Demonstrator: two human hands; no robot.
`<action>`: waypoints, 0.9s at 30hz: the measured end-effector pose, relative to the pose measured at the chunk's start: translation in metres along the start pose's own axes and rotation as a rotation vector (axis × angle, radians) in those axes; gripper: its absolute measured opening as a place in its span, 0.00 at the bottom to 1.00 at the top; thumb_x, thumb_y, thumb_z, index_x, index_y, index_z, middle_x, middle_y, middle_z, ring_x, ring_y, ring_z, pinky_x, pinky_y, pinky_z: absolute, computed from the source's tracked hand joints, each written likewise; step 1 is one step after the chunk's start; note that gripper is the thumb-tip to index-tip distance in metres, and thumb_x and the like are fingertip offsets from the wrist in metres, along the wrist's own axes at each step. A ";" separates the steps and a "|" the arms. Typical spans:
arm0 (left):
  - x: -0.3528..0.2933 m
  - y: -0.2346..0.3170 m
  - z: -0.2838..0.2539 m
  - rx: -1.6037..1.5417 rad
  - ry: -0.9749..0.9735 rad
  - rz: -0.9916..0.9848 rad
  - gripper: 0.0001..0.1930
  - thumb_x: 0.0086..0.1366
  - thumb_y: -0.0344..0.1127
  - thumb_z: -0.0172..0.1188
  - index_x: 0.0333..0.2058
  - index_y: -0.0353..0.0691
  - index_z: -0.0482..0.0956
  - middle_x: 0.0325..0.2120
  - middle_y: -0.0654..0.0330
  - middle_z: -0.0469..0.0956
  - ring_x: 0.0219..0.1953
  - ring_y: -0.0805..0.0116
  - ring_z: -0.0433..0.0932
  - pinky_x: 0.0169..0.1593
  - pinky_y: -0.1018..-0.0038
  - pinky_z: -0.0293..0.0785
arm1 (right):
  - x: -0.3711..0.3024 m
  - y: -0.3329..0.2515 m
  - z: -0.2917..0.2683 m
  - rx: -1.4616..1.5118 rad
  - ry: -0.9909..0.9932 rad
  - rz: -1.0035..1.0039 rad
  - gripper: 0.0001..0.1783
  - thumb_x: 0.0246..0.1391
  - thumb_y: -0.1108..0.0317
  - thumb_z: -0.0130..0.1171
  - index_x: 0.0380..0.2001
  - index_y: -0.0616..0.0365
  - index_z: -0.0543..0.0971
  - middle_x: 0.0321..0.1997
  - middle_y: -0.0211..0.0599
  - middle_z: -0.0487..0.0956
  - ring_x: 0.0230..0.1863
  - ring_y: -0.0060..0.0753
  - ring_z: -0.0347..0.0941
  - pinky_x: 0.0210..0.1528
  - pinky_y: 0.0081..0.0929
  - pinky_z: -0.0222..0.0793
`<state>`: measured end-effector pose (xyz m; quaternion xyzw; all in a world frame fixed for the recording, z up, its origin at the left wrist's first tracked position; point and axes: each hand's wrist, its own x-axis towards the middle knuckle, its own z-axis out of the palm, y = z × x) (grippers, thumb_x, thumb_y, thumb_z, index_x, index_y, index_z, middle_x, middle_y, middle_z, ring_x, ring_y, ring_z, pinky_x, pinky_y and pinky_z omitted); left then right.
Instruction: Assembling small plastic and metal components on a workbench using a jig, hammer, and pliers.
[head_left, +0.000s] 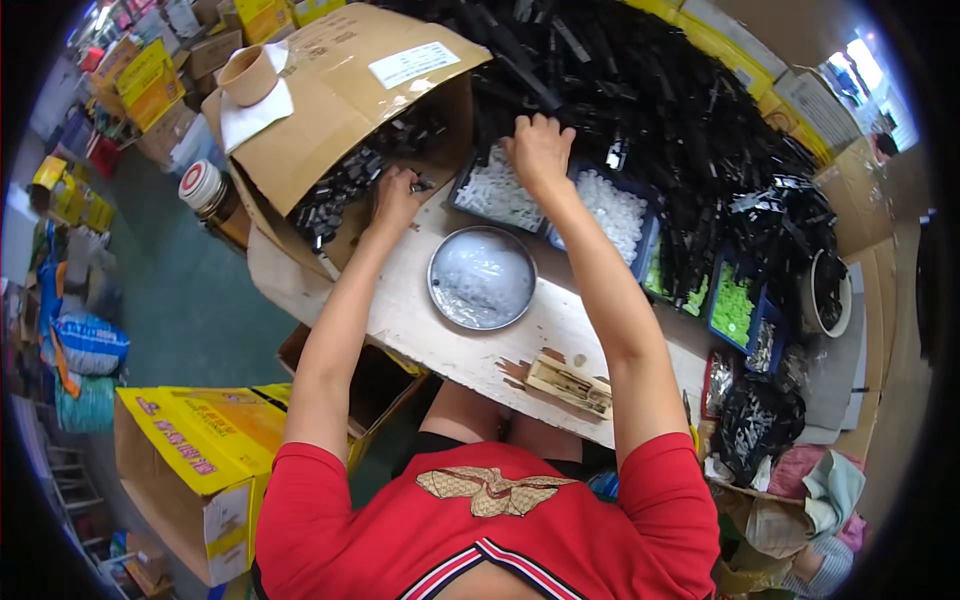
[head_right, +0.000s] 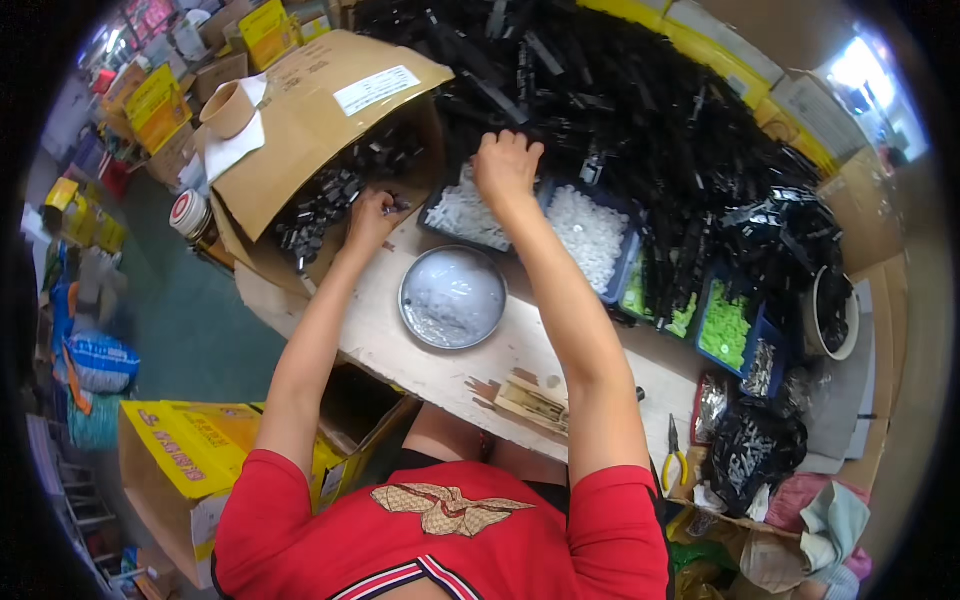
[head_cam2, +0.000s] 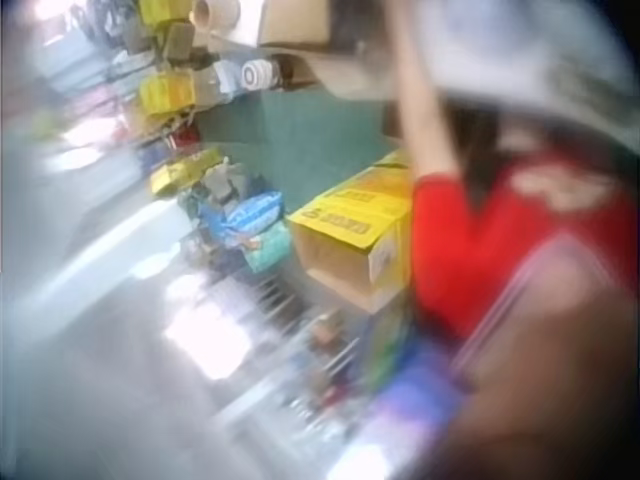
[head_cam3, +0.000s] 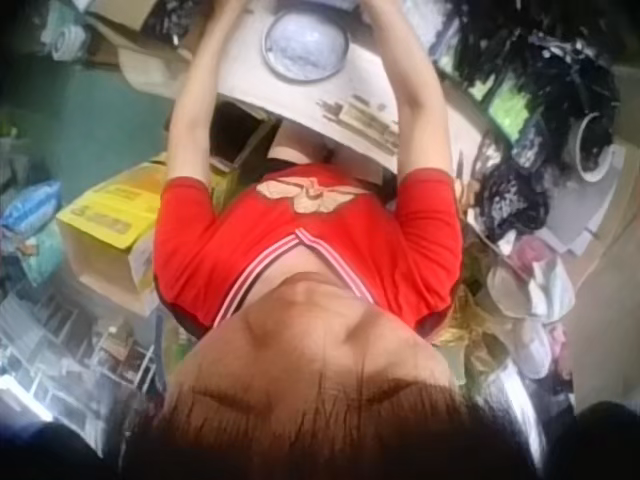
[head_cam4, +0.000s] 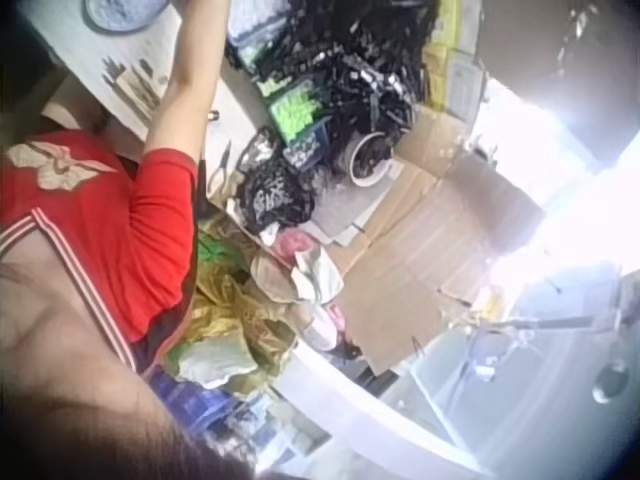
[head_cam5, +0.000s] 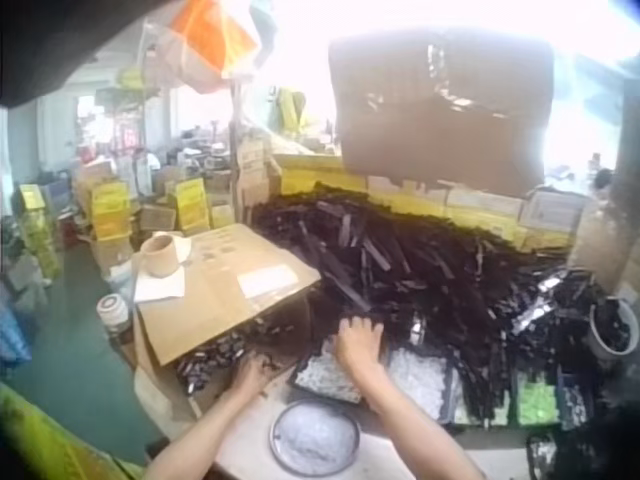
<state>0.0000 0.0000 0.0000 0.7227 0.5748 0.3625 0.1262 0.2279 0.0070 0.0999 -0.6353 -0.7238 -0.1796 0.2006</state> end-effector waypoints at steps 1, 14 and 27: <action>-0.016 0.006 -0.008 -0.134 -0.022 -0.079 0.12 0.44 0.27 0.63 0.31 0.34 0.77 0.28 0.55 0.74 0.30 0.62 0.76 0.26 0.70 0.73 | -0.003 -0.002 0.000 0.012 0.005 0.016 0.17 0.40 0.59 0.60 0.35 0.54 0.74 0.36 0.37 0.74 0.41 0.42 0.67 0.41 0.43 0.57; -0.100 0.024 -0.074 -1.280 -0.143 -0.600 0.13 0.56 0.28 0.58 0.41 0.35 0.75 0.24 0.62 0.75 0.23 0.75 0.73 0.23 0.80 0.70 | -0.190 0.046 -0.123 0.390 -0.186 -0.198 0.20 0.46 0.73 0.51 0.45 0.55 0.67 0.29 0.40 0.70 0.34 0.42 0.66 0.34 0.38 0.56; -0.156 0.144 -0.074 -1.189 -0.342 -0.520 0.10 0.54 0.28 0.61 0.36 0.35 0.76 0.22 0.63 0.75 0.19 0.79 0.72 0.18 0.85 0.66 | -0.320 -0.002 -0.121 0.141 -0.245 0.006 0.26 0.50 0.62 0.50 0.53 0.59 0.64 0.60 0.41 0.60 0.60 0.37 0.55 0.60 0.46 0.44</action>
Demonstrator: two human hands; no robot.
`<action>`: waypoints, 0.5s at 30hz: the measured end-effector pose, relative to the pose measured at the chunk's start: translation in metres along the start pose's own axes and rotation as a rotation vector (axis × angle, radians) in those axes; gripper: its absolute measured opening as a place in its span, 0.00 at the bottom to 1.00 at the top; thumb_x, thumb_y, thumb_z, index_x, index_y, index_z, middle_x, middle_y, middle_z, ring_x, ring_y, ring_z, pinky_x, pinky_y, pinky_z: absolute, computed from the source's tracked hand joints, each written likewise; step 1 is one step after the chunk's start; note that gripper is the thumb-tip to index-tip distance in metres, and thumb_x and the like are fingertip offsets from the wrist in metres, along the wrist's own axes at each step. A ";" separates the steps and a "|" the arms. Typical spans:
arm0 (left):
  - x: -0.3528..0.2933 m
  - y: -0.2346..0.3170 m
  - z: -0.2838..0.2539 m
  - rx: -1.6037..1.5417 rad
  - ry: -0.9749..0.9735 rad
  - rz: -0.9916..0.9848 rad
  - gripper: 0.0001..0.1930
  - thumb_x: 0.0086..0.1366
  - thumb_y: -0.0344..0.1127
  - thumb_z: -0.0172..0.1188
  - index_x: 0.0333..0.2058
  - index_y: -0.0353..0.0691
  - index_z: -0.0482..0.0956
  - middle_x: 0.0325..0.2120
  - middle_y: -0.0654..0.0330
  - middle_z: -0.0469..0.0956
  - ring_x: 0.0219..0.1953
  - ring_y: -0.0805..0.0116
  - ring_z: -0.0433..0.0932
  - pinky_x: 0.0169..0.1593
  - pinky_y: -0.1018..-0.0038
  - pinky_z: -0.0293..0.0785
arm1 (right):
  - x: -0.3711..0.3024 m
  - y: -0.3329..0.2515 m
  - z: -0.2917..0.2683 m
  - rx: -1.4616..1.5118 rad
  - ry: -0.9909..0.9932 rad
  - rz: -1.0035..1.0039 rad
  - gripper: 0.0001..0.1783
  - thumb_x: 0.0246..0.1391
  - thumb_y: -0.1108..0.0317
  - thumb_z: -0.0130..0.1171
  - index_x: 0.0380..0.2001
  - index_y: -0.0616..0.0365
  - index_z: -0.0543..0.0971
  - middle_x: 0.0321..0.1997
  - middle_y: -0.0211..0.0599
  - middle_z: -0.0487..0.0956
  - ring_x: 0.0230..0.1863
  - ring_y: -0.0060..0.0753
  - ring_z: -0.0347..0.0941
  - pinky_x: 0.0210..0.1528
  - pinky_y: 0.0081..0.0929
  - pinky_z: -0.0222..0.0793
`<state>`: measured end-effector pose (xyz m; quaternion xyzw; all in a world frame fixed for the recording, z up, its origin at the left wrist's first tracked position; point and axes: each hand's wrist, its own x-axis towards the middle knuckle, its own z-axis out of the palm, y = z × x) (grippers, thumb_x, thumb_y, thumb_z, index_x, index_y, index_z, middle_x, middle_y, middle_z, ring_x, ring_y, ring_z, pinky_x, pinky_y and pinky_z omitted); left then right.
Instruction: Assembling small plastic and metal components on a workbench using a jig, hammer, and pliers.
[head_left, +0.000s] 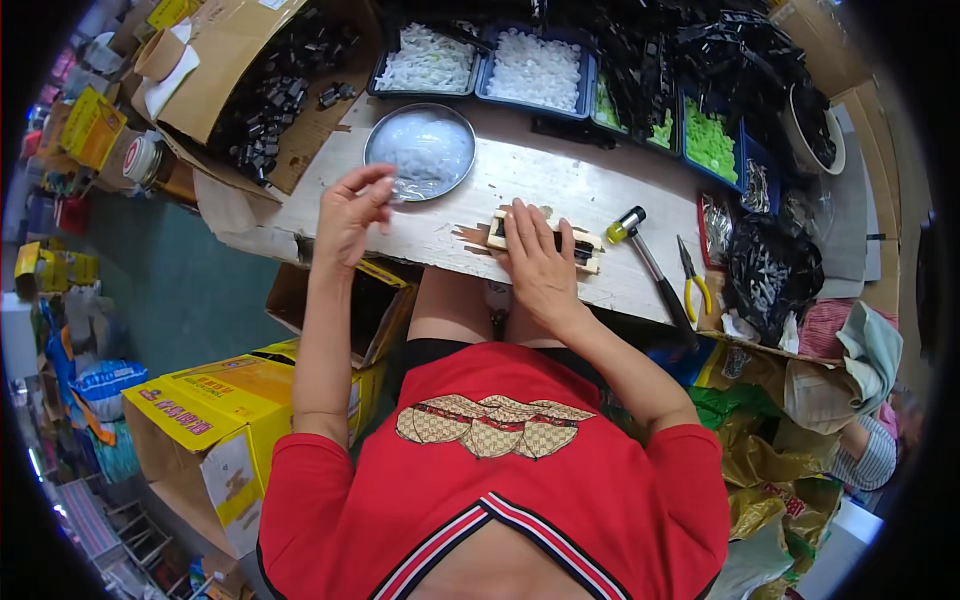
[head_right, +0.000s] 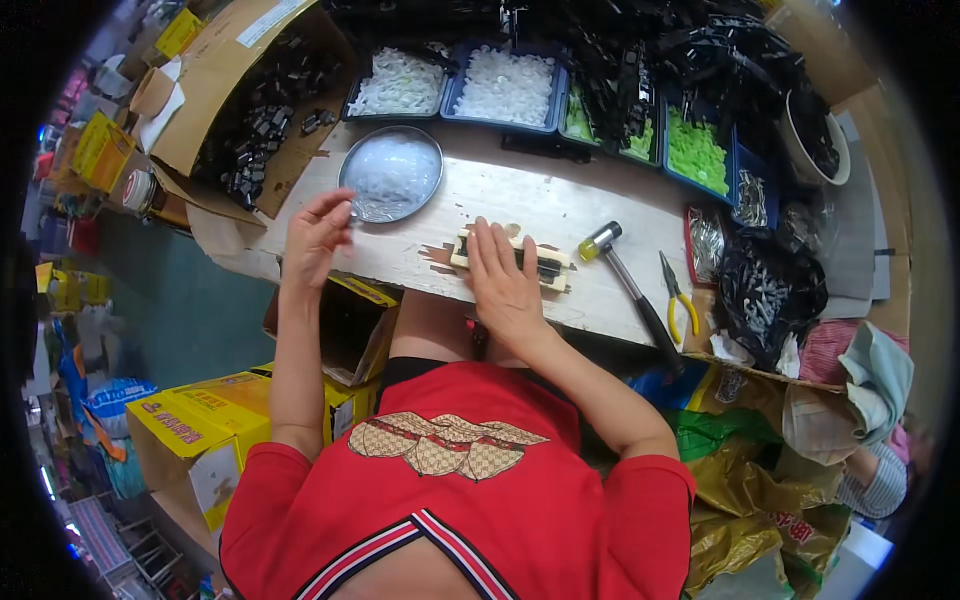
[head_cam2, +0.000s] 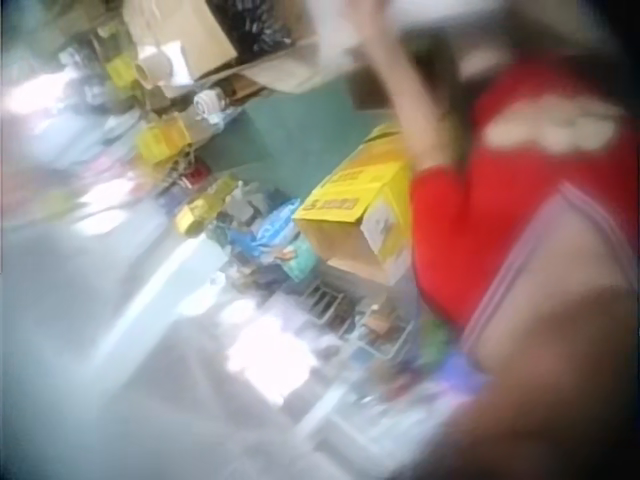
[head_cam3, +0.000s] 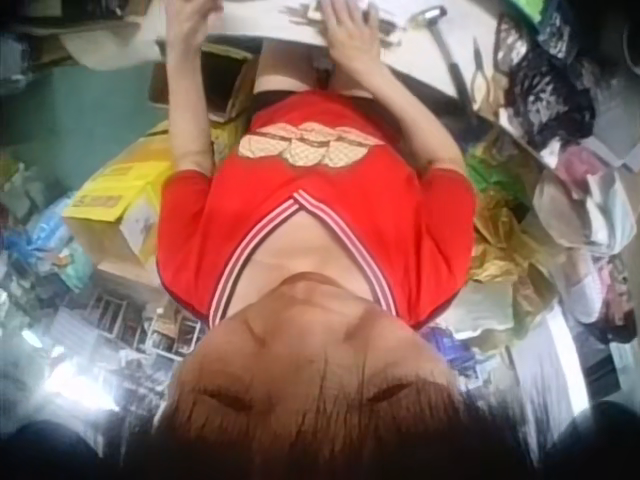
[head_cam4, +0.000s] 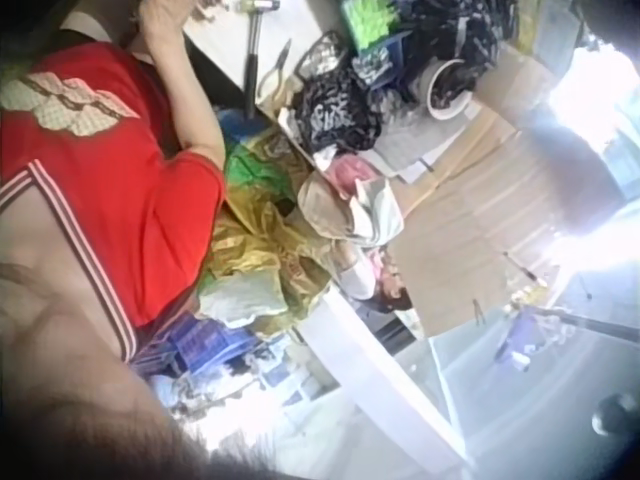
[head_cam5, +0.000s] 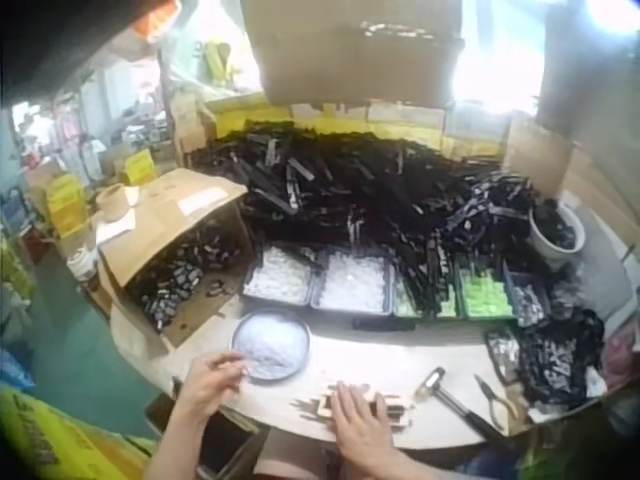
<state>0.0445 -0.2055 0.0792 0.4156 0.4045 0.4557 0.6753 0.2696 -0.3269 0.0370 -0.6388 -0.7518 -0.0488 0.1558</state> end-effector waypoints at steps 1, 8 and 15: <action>-0.004 -0.003 0.007 0.007 -0.043 -0.036 0.10 0.55 0.28 0.60 0.36 0.34 0.76 0.23 0.62 0.75 0.20 0.77 0.74 0.19 0.83 0.69 | 0.000 -0.001 0.001 -0.015 -0.016 -0.025 0.27 0.50 0.62 0.50 0.53 0.59 0.63 0.61 0.40 0.59 0.61 0.37 0.54 0.60 0.47 0.43; -0.018 -0.045 0.082 0.425 -0.058 0.028 0.05 0.50 0.27 0.62 0.26 0.31 0.77 0.21 0.62 0.75 0.18 0.80 0.71 0.22 0.83 0.67 | 0.007 0.023 -0.008 0.467 0.106 0.025 0.16 0.51 0.70 0.50 0.45 0.60 0.70 0.51 0.39 0.69 0.50 0.39 0.64 0.53 0.37 0.55; -0.006 -0.072 0.102 0.825 -0.160 0.278 0.07 0.46 0.30 0.63 0.25 0.33 0.79 0.21 0.54 0.73 0.23 0.65 0.74 0.29 0.73 0.70 | 0.001 0.037 -0.008 0.710 0.250 0.165 0.09 0.53 0.73 0.49 0.37 0.62 0.74 0.40 0.39 0.74 0.41 0.39 0.67 0.44 0.29 0.63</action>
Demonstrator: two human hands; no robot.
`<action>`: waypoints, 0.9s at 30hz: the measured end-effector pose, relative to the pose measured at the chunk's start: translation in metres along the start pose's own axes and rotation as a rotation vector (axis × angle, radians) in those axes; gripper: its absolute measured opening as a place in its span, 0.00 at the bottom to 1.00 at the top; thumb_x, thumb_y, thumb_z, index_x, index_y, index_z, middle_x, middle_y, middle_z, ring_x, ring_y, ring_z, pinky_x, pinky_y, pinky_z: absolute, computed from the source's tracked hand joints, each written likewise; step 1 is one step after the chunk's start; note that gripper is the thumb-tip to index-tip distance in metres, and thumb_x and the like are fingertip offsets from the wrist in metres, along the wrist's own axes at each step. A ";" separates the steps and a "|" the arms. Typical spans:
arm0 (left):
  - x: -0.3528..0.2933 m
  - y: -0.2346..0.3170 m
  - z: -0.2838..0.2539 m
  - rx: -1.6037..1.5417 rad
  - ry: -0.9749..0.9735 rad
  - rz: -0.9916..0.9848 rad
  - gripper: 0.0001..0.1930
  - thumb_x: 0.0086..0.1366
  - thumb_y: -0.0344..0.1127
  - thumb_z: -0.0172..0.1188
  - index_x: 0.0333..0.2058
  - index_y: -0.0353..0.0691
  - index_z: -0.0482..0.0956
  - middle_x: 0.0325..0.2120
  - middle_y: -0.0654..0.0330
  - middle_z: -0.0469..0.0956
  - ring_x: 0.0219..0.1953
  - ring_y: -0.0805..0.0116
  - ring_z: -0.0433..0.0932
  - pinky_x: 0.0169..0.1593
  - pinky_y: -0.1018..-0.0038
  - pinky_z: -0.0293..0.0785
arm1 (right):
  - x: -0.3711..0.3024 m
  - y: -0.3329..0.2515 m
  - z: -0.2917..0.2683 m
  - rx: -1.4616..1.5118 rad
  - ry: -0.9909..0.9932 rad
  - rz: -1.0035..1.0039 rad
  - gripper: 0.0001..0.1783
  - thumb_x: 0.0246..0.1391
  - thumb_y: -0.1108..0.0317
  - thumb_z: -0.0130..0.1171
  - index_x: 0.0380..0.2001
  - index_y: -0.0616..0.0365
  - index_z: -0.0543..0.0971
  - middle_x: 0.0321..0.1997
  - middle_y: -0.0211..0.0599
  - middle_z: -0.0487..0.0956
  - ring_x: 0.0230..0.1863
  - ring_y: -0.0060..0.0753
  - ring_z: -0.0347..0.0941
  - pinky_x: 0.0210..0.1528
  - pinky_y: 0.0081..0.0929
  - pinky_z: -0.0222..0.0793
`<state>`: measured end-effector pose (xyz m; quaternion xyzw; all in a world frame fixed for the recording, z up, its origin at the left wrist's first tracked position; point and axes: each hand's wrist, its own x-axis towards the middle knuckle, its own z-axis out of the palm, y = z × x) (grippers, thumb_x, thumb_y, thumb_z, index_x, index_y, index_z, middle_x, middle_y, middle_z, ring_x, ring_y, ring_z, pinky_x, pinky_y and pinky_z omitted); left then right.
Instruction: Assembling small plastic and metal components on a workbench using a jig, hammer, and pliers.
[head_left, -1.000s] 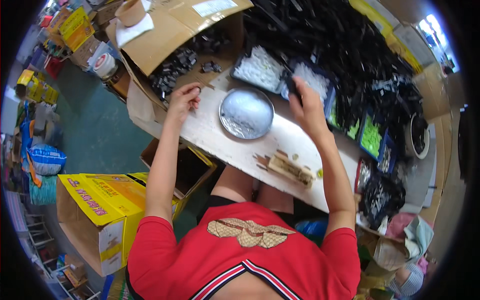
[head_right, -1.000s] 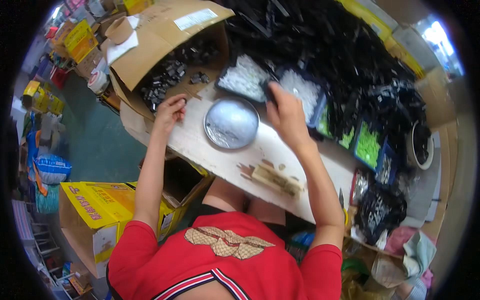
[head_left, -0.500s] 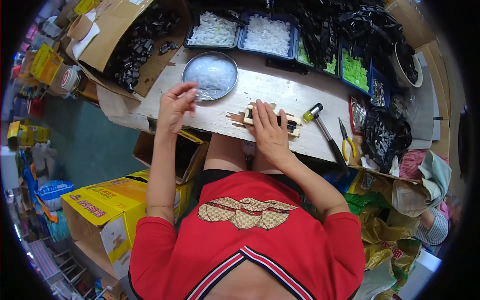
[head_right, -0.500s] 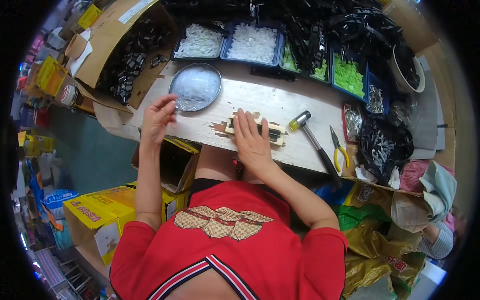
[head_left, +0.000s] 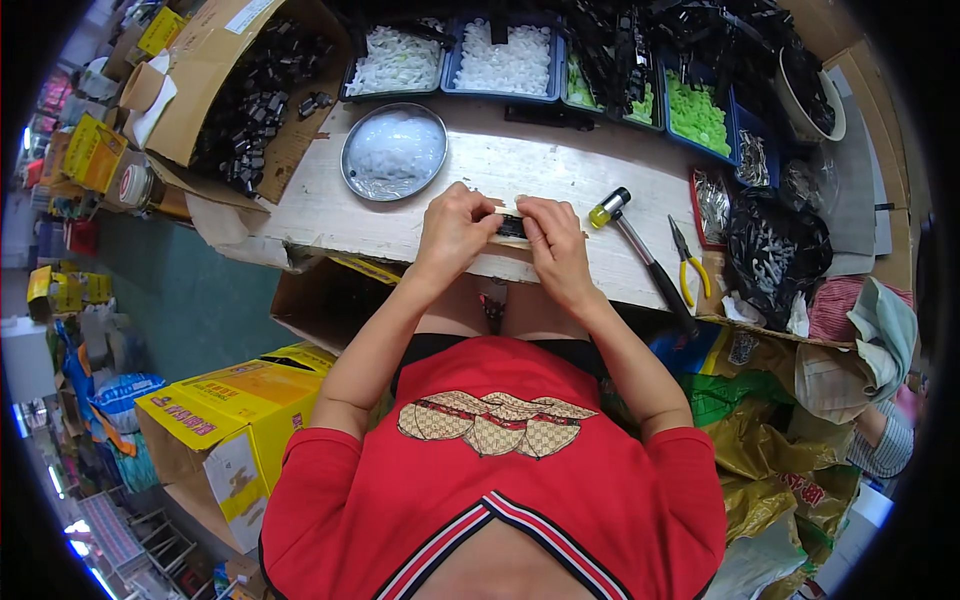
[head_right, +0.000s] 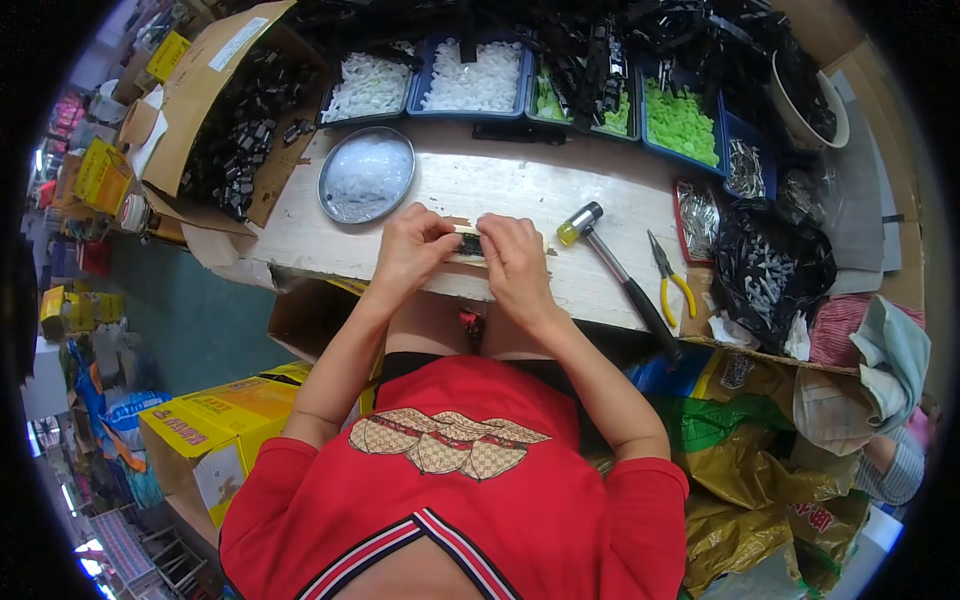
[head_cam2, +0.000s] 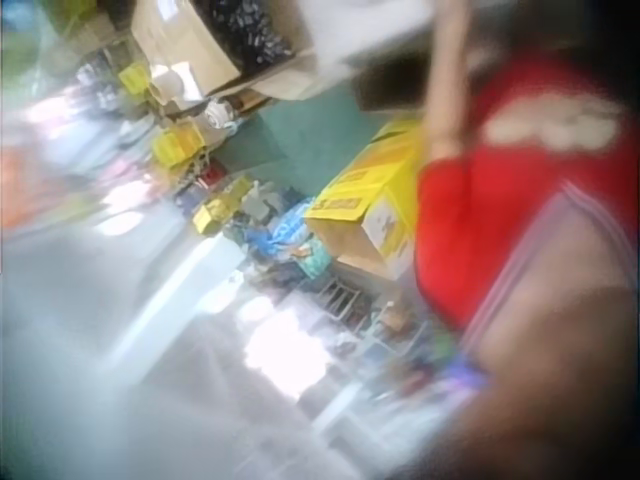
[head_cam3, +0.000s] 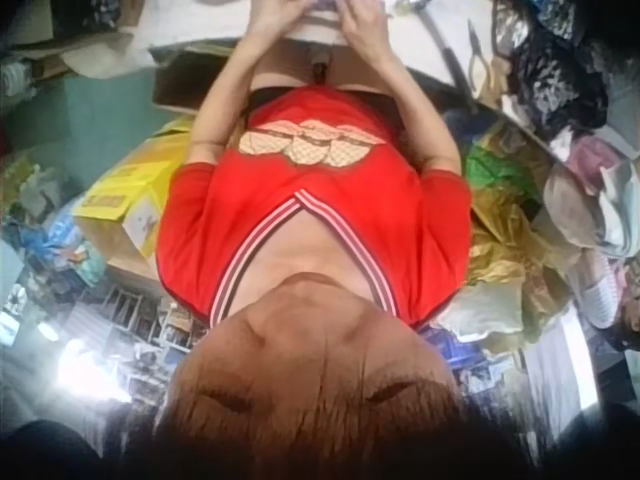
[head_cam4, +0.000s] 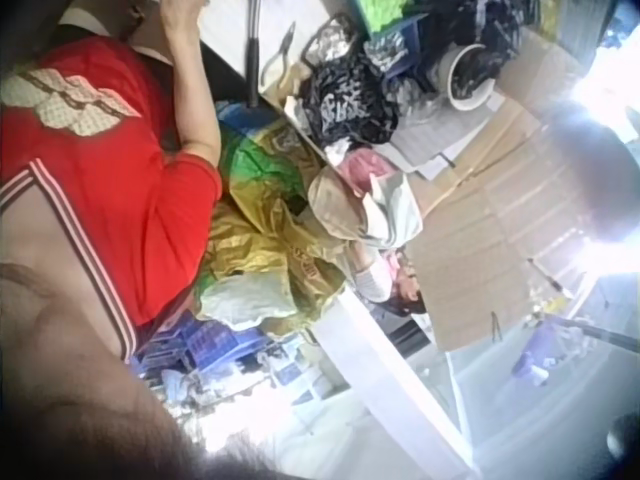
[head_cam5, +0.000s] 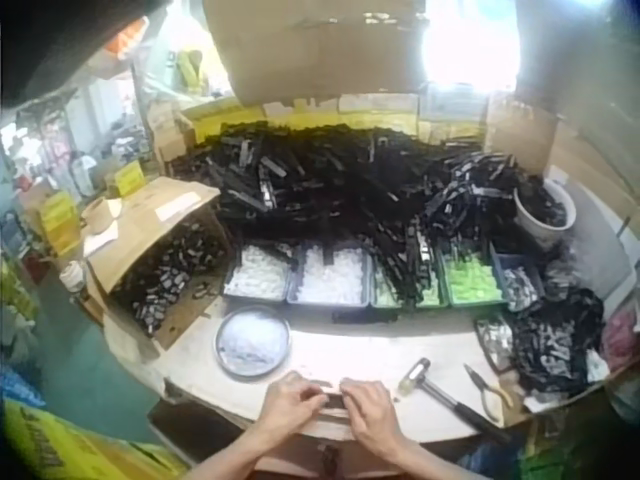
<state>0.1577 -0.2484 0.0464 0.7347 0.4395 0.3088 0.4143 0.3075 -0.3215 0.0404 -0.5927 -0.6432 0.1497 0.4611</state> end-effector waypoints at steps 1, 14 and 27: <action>0.001 0.000 -0.002 0.079 0.012 0.009 0.07 0.45 0.31 0.63 0.24 0.34 0.79 0.21 0.53 0.73 0.23 0.63 0.73 0.29 0.72 0.70 | 0.000 0.000 0.000 -0.011 0.005 -0.018 0.09 0.53 0.73 0.49 0.37 0.62 0.74 0.40 0.39 0.74 0.40 0.40 0.67 0.44 0.29 0.62; -0.002 -0.015 -0.004 -0.519 -0.041 -0.258 0.04 0.51 0.24 0.62 0.28 0.33 0.78 0.23 0.68 0.67 0.25 0.81 0.68 0.25 0.87 0.64 | 0.005 -0.002 0.000 -0.035 0.025 -0.061 0.08 0.49 0.74 0.52 0.34 0.62 0.74 0.37 0.40 0.74 0.39 0.40 0.68 0.43 0.30 0.62; 0.178 0.040 -0.016 0.737 -0.036 0.081 0.15 0.50 0.45 0.59 0.32 0.40 0.79 0.35 0.51 0.77 0.39 0.52 0.75 0.40 0.62 0.70 | 0.017 0.085 -0.177 -0.971 -0.072 0.477 0.08 0.44 0.73 0.46 0.26 0.61 0.75 0.31 0.53 0.74 0.33 0.55 0.73 0.35 0.45 0.68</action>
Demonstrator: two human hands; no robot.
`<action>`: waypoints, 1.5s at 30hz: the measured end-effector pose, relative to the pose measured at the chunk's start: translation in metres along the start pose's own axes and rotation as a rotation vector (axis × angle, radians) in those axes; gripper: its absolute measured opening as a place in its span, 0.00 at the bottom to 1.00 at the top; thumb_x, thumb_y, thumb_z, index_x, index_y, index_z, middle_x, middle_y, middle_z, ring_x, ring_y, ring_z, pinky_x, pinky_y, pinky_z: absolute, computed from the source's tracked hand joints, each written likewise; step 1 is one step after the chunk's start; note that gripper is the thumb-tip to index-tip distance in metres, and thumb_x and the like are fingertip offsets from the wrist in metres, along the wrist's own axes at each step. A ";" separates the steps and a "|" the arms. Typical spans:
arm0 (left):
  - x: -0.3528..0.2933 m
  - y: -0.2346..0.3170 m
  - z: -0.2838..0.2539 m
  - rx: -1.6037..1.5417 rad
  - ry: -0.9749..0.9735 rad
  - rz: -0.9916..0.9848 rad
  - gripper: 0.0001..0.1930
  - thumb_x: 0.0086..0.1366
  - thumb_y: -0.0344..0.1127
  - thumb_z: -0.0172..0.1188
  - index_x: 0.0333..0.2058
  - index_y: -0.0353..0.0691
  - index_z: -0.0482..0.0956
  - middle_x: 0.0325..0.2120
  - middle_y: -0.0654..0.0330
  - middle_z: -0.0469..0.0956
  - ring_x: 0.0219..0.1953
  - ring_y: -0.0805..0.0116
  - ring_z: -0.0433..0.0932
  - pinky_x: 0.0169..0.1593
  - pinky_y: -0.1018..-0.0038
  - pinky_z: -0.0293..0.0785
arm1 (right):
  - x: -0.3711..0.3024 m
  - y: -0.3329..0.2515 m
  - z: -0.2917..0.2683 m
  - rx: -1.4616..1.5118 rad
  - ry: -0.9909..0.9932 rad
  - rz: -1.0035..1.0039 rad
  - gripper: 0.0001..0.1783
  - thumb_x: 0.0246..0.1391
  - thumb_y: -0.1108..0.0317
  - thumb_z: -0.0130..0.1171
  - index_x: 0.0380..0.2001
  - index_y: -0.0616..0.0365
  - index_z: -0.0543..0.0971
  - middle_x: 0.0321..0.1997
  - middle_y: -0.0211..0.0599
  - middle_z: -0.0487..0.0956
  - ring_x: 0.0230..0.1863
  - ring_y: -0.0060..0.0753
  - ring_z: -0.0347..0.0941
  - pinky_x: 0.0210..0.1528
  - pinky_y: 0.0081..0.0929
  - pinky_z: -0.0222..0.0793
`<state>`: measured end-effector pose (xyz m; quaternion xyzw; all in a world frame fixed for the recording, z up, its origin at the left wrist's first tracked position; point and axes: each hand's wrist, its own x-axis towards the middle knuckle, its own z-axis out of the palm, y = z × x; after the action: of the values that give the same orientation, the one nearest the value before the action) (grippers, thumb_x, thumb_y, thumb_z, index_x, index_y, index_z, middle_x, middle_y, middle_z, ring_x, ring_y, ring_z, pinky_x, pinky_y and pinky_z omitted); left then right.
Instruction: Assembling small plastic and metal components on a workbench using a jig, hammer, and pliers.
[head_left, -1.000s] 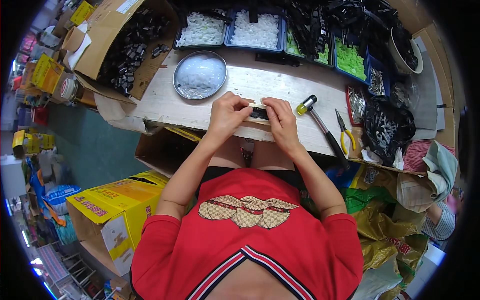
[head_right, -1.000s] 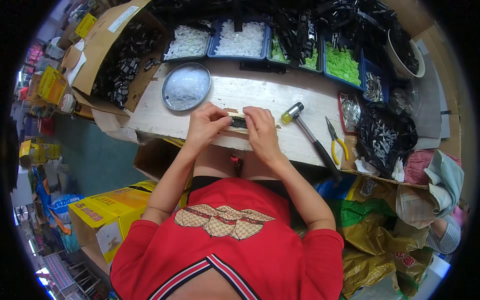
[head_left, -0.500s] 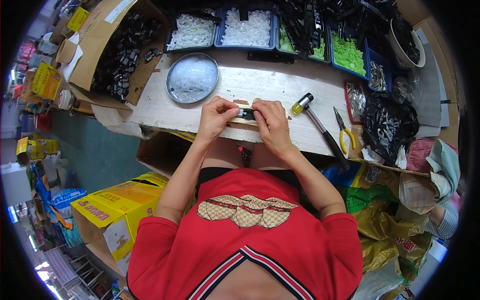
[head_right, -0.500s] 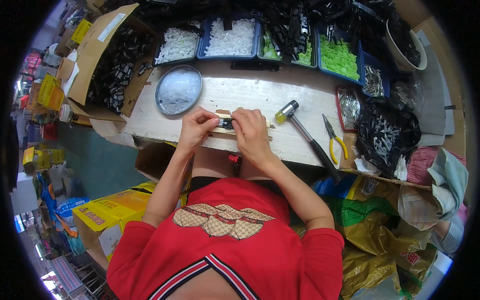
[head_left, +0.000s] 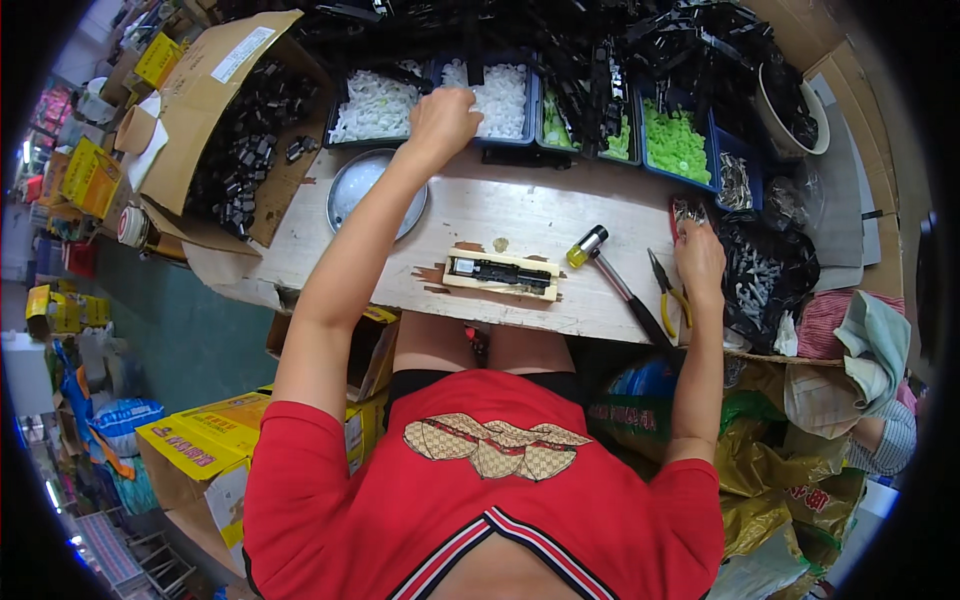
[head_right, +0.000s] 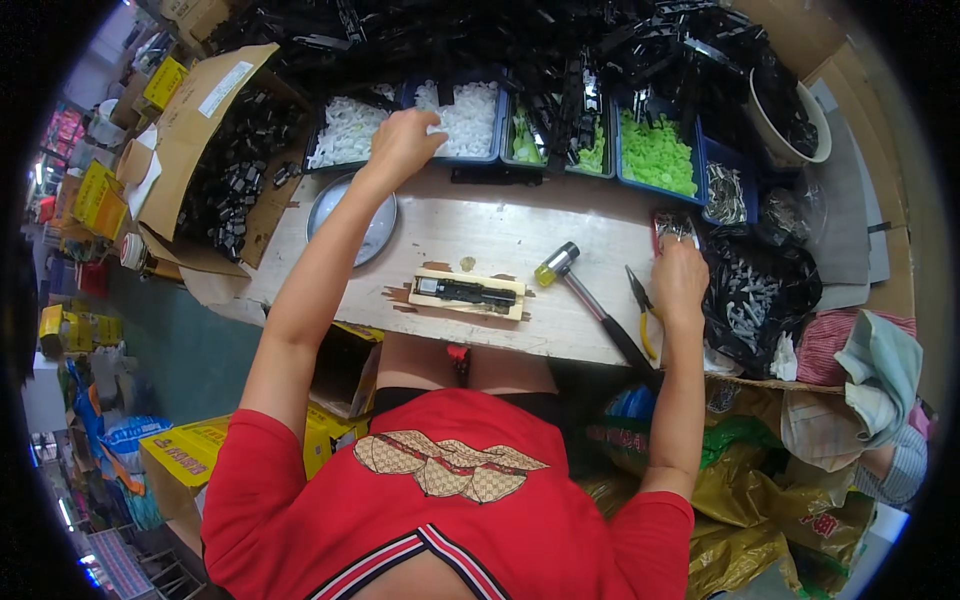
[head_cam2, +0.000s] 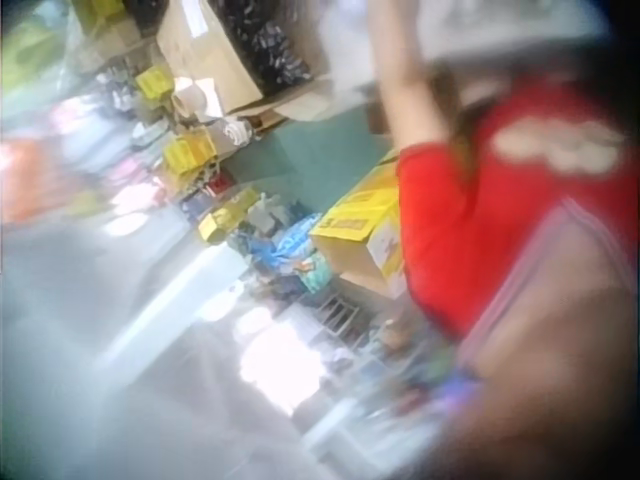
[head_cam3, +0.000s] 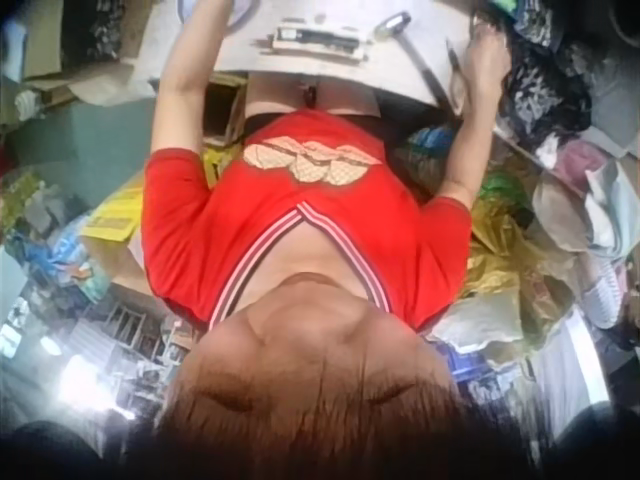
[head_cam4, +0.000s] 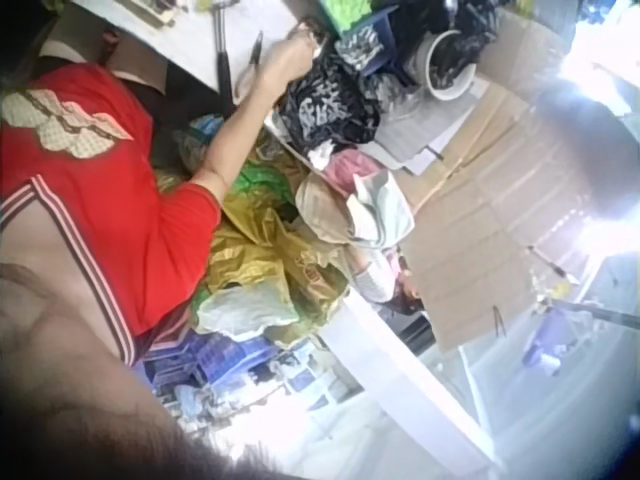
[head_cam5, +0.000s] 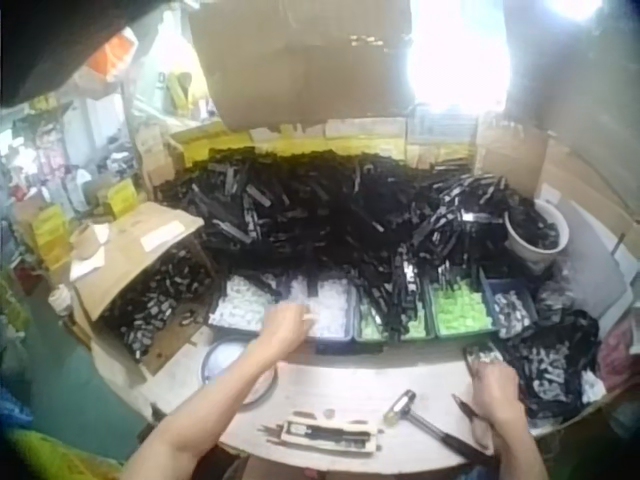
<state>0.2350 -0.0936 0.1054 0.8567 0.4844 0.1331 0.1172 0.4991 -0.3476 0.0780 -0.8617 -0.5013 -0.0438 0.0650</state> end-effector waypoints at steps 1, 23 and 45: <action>0.014 0.000 0.005 0.000 0.006 0.000 0.15 0.50 0.45 0.59 0.32 0.40 0.79 0.35 0.51 0.77 0.39 0.52 0.75 0.40 0.62 0.70 | 0.003 0.001 0.004 0.000 0.006 -0.003 0.08 0.44 0.73 0.46 0.26 0.61 0.75 0.31 0.53 0.74 0.33 0.55 0.73 0.35 0.45 0.68; 0.026 -0.020 0.000 -0.986 -0.095 -0.120 0.09 0.57 0.31 0.56 0.32 0.30 0.77 0.19 0.60 0.74 0.20 0.75 0.74 0.19 0.81 0.69 | 0.007 0.038 0.013 0.128 0.016 -0.011 0.05 0.44 0.75 0.49 0.26 0.63 0.74 0.31 0.52 0.74 0.34 0.55 0.71 0.37 0.44 0.67; -0.166 0.027 0.007 -1.652 -0.327 -0.144 0.19 0.54 0.21 0.57 0.46 0.31 0.68 0.27 0.58 0.74 0.26 0.72 0.77 0.30 0.78 0.77 | -0.036 -0.157 -0.011 1.562 -0.567 -0.267 0.05 0.53 0.71 0.53 0.31 0.61 0.72 0.31 0.25 0.72 0.32 0.15 0.65 0.37 0.14 0.62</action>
<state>0.1769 -0.2509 0.0885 0.4712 0.2618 0.3109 0.7828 0.3446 -0.3033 0.0944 -0.4807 -0.4826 0.5264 0.5088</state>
